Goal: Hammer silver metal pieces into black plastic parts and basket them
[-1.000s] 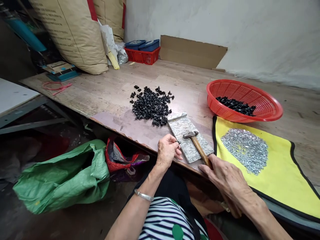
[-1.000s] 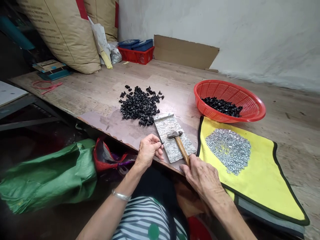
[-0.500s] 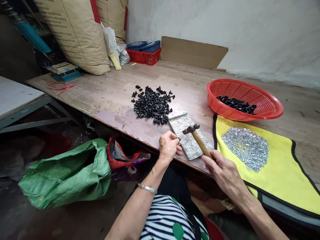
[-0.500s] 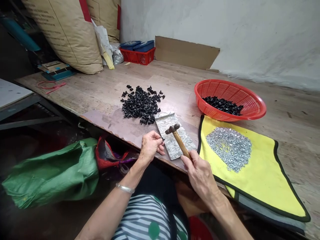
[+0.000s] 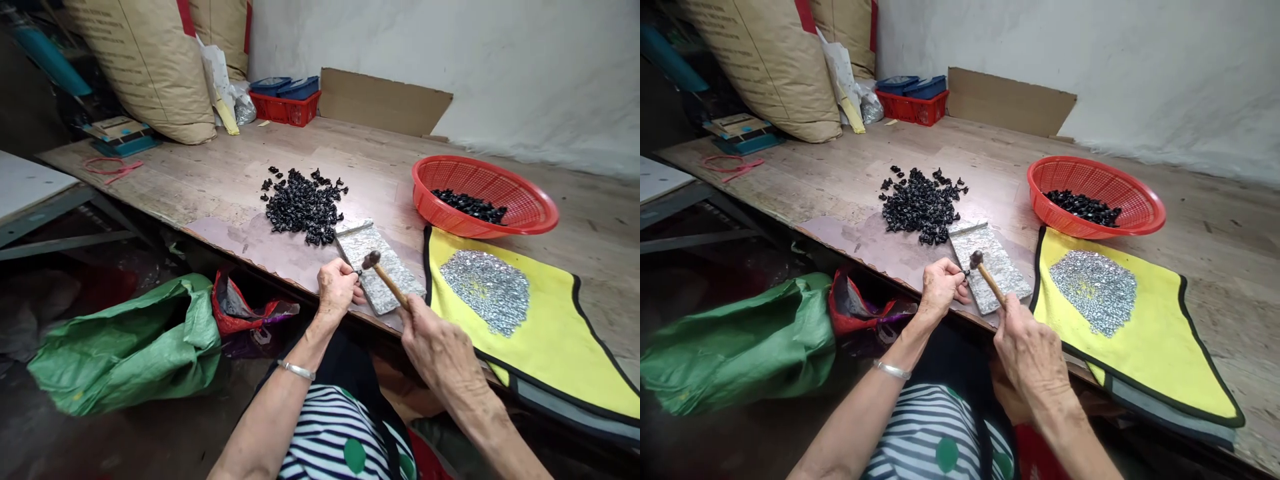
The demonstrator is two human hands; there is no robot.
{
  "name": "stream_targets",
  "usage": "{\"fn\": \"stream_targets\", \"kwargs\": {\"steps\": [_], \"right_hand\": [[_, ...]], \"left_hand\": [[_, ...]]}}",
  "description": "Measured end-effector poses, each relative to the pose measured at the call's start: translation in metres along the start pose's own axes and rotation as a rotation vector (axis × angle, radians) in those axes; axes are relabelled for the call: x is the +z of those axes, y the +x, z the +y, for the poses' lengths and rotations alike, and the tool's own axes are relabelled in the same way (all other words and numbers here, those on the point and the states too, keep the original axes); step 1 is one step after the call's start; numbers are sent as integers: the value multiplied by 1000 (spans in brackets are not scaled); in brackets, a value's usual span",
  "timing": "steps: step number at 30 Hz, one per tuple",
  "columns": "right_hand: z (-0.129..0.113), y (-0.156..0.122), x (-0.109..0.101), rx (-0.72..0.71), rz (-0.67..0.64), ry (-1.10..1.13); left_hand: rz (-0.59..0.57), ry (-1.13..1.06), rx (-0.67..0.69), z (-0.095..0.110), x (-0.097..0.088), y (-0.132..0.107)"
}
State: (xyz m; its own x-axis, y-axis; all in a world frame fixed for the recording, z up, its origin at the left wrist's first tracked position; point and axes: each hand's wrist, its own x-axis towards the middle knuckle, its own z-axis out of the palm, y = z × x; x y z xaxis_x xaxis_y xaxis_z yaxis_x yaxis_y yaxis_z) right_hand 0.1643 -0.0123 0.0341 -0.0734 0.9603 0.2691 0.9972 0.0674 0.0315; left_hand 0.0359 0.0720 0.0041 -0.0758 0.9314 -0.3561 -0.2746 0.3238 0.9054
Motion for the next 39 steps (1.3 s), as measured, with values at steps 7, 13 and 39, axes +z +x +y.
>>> {"fn": "stream_targets", "kwargs": {"steps": [7, 13, 39], "right_hand": [[2, -3, 0, -31, 123, 118], [-4, -4, -8, 28, 304, 177], [-13, -11, 9, 58, 92, -13]], "left_hand": [[3, -13, -14, 0, 1, 1], [1, -17, -10, -1, 1, 0], [11, -2, 2, -2, 0, -2]]}}
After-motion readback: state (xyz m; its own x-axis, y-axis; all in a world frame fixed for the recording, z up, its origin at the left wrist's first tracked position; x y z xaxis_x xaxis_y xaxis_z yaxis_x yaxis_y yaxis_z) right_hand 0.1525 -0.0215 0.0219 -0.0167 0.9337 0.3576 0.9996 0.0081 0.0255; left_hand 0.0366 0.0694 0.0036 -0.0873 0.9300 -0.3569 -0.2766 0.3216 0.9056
